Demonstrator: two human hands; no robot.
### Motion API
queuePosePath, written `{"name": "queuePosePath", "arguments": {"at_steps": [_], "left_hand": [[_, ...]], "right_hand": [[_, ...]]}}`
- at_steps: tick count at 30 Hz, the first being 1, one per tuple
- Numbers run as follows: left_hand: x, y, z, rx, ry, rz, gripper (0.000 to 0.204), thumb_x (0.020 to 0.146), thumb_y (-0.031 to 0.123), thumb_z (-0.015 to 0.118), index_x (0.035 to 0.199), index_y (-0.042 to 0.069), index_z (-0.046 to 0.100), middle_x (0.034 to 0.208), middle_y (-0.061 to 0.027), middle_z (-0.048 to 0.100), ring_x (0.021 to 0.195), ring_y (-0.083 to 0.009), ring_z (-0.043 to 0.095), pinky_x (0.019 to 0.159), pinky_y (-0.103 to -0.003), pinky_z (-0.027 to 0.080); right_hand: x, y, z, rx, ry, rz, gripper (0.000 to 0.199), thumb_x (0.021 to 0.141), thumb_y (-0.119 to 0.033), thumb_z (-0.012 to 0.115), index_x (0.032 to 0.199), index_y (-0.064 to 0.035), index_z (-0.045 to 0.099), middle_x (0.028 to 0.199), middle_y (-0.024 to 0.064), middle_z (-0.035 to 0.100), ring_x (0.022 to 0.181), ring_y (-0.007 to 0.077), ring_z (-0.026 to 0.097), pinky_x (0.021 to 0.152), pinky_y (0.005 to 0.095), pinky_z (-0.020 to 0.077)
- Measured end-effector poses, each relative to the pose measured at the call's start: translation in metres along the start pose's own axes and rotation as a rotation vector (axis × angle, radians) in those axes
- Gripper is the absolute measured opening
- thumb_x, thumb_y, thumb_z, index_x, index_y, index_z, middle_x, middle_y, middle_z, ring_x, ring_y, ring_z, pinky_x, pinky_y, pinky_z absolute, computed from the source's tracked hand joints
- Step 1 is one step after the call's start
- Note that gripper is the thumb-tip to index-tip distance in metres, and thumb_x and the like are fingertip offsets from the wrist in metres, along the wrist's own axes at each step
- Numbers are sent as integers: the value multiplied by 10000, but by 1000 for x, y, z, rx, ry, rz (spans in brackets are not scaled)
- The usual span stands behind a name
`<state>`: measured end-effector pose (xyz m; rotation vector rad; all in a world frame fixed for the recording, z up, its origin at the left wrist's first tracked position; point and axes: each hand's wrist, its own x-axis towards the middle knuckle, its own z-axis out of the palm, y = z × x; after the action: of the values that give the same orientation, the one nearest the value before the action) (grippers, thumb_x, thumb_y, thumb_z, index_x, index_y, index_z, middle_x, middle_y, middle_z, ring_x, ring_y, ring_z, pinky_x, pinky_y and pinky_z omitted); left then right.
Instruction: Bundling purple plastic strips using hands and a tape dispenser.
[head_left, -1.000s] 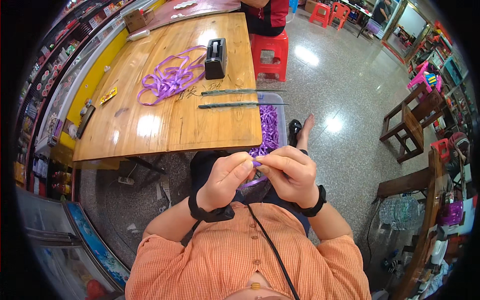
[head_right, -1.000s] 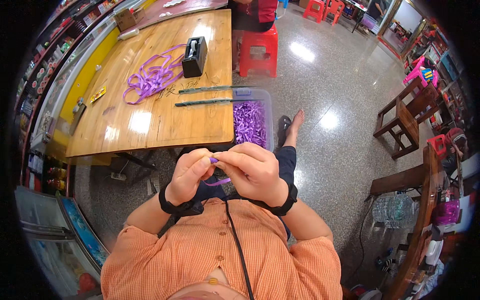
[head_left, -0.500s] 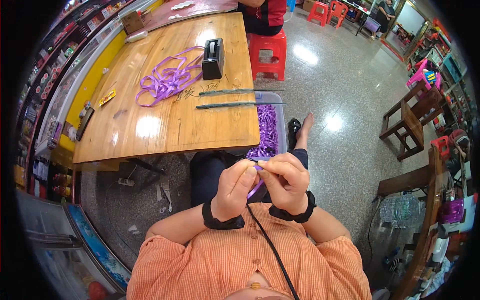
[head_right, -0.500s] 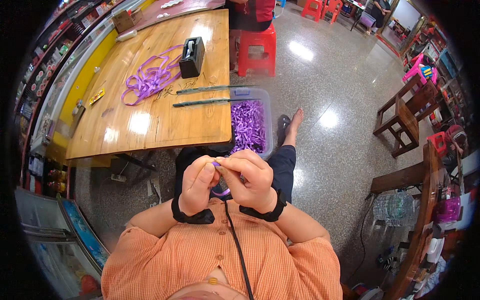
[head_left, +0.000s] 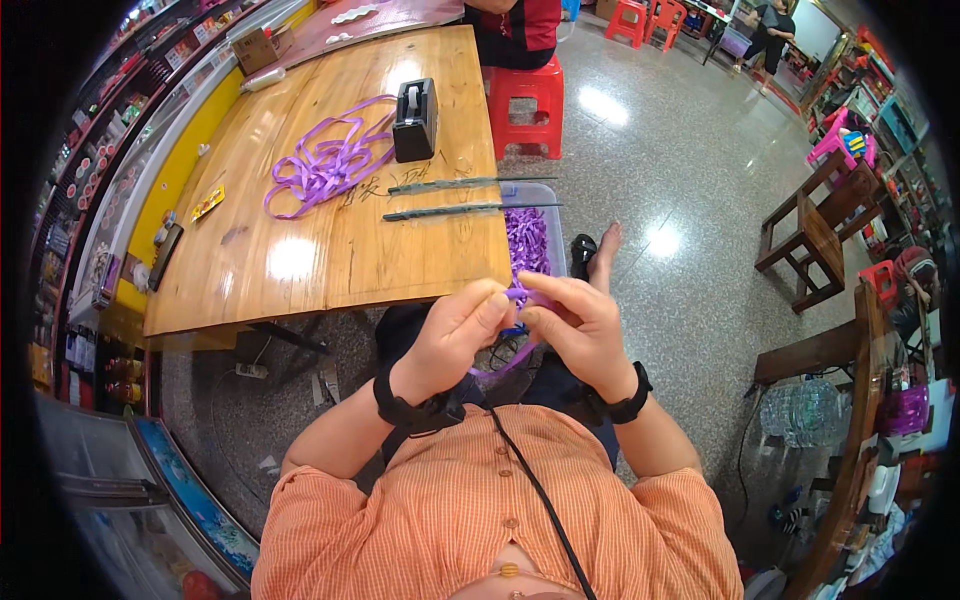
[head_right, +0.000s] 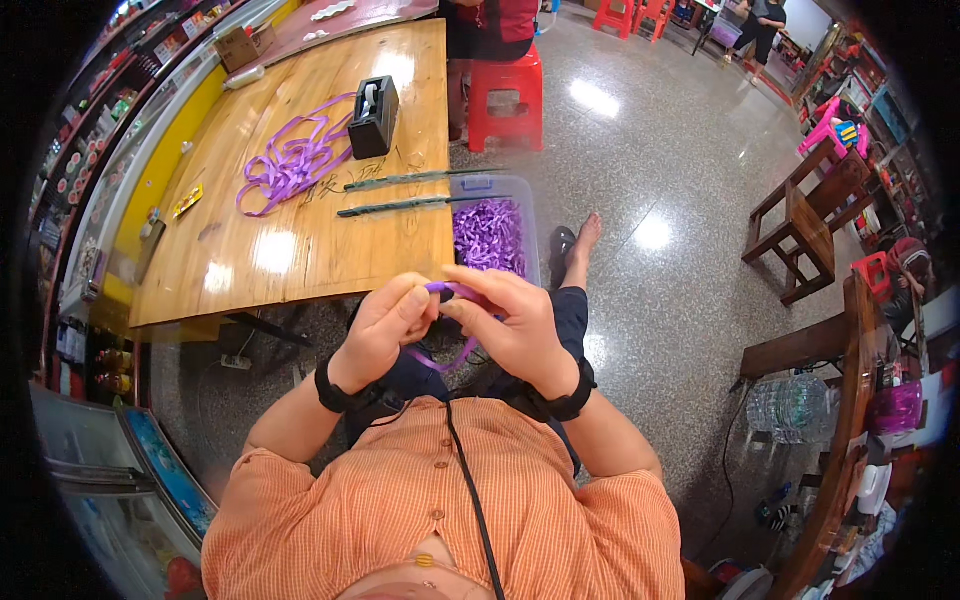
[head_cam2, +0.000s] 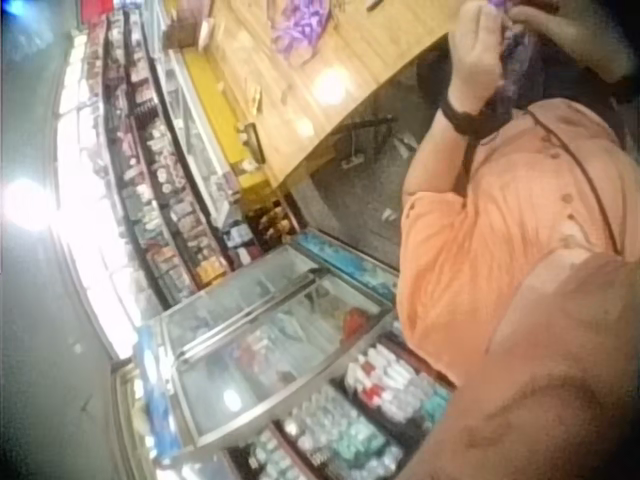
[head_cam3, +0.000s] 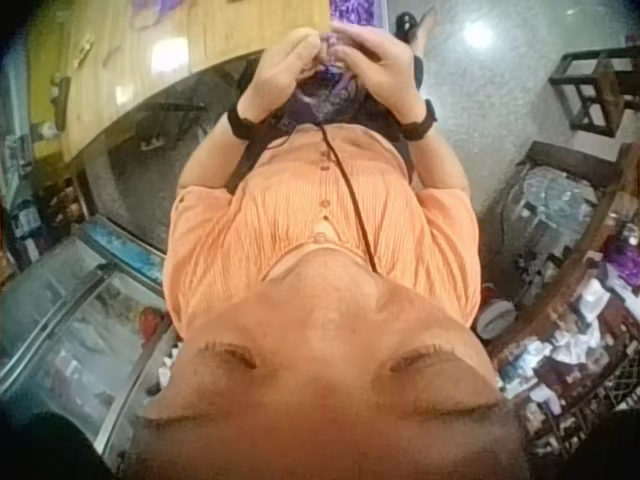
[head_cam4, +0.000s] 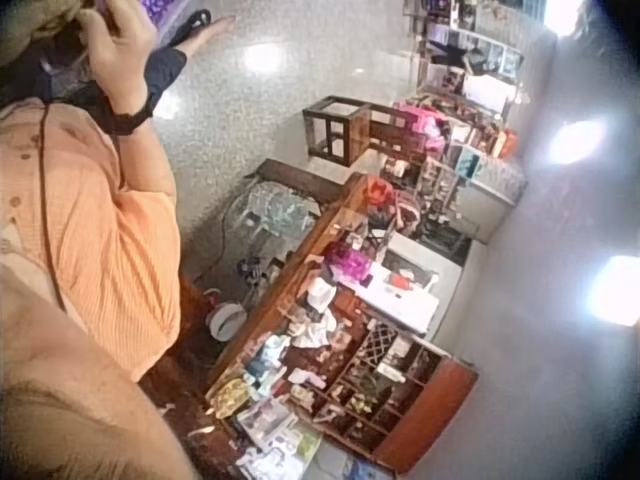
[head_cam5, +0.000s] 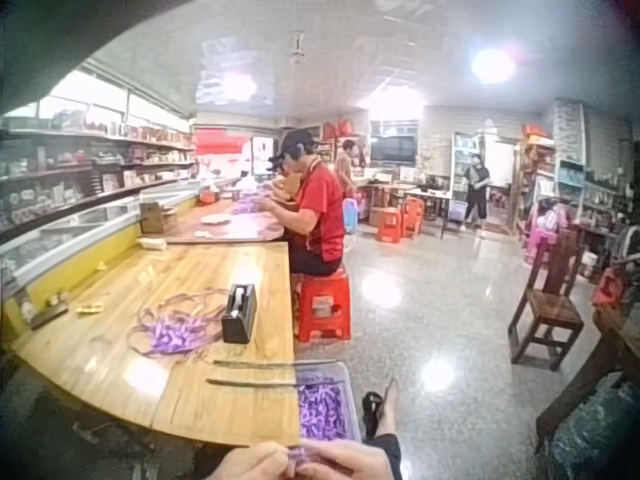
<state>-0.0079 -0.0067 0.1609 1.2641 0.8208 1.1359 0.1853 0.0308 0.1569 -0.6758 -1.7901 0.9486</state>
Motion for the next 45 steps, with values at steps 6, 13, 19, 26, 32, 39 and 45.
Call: {"name": "queuePosePath", "arguments": {"at_steps": [6,13,19,26,32,39,45], "left_hand": [[19,2,-11,191,8,-10,302,1058,281,452,973,21,579,707,40,443,597,-41,374,532,-199,305],[52,-2,-8,487,-188,-55,292,1025,235,500,1120,-19,607,817,-59,613,719,-156,591,673,-290,489],[70,-1,13,1008,-388,193,357,956,222,551,1233,-2,582,1131,-208,652,1060,-372,612,932,-429,476],[109,24,-9,1010,-450,203,272,949,207,556,1082,-1,669,1073,-196,676,1033,-356,628,912,-422,488],[160,43,-53,991,-252,99,270,946,200,562,1091,1,673,984,-160,699,937,-316,658,843,-373,510],[181,12,-88,1206,-222,314,311,933,176,580,1200,28,640,1169,-146,648,1138,-321,561,992,-392,439],[186,-3,-90,1289,-300,166,390,931,182,578,1295,41,590,1253,-146,612,1232,-336,482,1068,-411,374]], "right_hand": [[1,17,-20,-40,20,123,293,834,-47,753,1116,16,701,880,103,723,755,88,660,671,209,537],[22,50,-53,-408,90,54,203,895,-17,650,1088,-7,712,811,101,726,719,115,689,634,237,517],[62,86,-77,-566,139,-142,183,884,-80,648,1050,-98,723,952,121,717,883,294,680,762,374,532],[116,127,-85,-674,81,-283,195,878,-68,659,1051,-108,739,986,102,722,930,255,675,797,340,534],[150,157,-84,-423,-125,-98,220,901,-79,652,1104,-106,735,1025,93,729,959,213,678,850,320,526],[152,192,-51,187,-270,242,232,920,-49,650,1142,-2,699,1047,48,723,981,99,641,877,269,513],[130,209,-24,318,-243,343,262,966,-184,640,1138,7,692,1030,44,711,936,102,643,824,264,526]]}}
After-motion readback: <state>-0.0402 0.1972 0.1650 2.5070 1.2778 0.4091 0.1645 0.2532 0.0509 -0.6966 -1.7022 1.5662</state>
